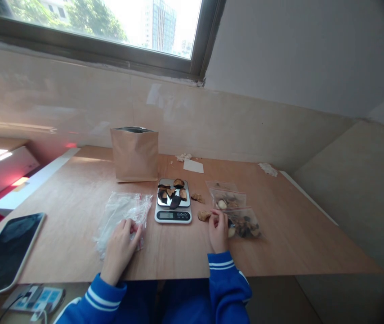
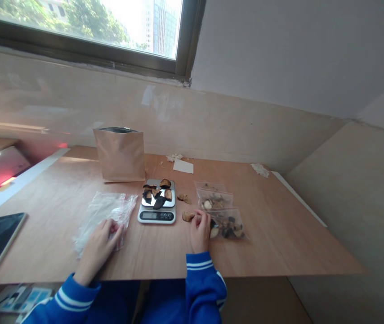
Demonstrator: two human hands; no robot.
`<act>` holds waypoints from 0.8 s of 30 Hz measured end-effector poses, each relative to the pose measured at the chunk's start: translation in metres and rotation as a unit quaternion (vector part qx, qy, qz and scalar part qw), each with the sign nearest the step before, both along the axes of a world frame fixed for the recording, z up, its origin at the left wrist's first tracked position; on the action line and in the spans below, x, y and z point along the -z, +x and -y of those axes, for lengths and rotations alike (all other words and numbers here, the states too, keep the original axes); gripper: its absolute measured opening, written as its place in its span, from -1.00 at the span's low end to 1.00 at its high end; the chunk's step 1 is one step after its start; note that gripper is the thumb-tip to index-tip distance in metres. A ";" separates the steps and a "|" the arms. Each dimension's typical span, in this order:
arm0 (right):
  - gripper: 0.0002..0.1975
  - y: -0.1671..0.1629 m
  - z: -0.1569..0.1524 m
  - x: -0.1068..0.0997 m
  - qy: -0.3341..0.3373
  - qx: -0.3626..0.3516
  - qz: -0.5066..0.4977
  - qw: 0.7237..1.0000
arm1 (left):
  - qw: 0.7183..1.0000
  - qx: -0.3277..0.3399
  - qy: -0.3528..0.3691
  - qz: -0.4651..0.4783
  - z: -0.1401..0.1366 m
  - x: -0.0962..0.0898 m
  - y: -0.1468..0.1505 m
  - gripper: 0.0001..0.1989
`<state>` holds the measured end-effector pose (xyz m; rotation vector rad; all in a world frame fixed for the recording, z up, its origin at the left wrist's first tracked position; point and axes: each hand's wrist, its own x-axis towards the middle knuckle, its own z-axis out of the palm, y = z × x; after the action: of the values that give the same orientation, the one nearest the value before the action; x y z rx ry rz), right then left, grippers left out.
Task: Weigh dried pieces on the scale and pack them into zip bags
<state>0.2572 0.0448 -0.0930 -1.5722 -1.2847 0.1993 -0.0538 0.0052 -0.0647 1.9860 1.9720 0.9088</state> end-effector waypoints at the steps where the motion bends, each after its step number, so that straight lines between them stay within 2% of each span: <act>1: -0.77 0.000 0.000 0.000 0.001 0.000 0.000 1.000 | 1.000 0.001 -0.002 -0.002 0.000 0.000 0.000 -0.69; 5: -0.77 -0.001 0.000 -0.001 0.004 0.005 -0.002 1.000 | 1.000 0.000 -0.005 0.002 0.000 -0.001 0.000 -0.69; 10: -0.76 0.000 -0.001 0.000 0.005 0.005 0.004 1.000 | 0.999 -0.033 0.005 -0.003 0.000 -0.001 0.000 -0.70; 14: -0.75 0.001 -0.001 0.001 0.008 0.006 0.015 1.000 | 0.998 -0.060 0.014 -0.018 -0.005 0.002 -0.008 -0.70; 17: -0.74 -0.001 0.000 -0.004 0.023 0.012 0.045 0.999 | 0.999 -0.055 -0.001 0.000 -0.011 0.000 -0.015 -0.69; 19: -0.73 -0.009 0.002 -0.013 0.038 0.021 0.090 0.995 | 0.998 -0.043 -0.018 0.038 -0.016 -0.010 -0.017 -0.67; 21: -0.73 -0.023 0.002 -0.025 0.048 0.008 0.145 0.988 | 0.997 -0.031 -0.013 0.074 -0.022 -0.028 -0.015 -0.65; 24: -0.71 -0.053 -0.005 -0.044 0.034 -0.076 0.222 0.972 | 0.995 -0.008 0.039 0.093 -0.031 -0.064 -0.005 -0.68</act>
<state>0.2045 0.0496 -0.0495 -1.5090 -1.7415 -0.1089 -0.0586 0.0362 -0.0002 1.8519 1.8793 1.1449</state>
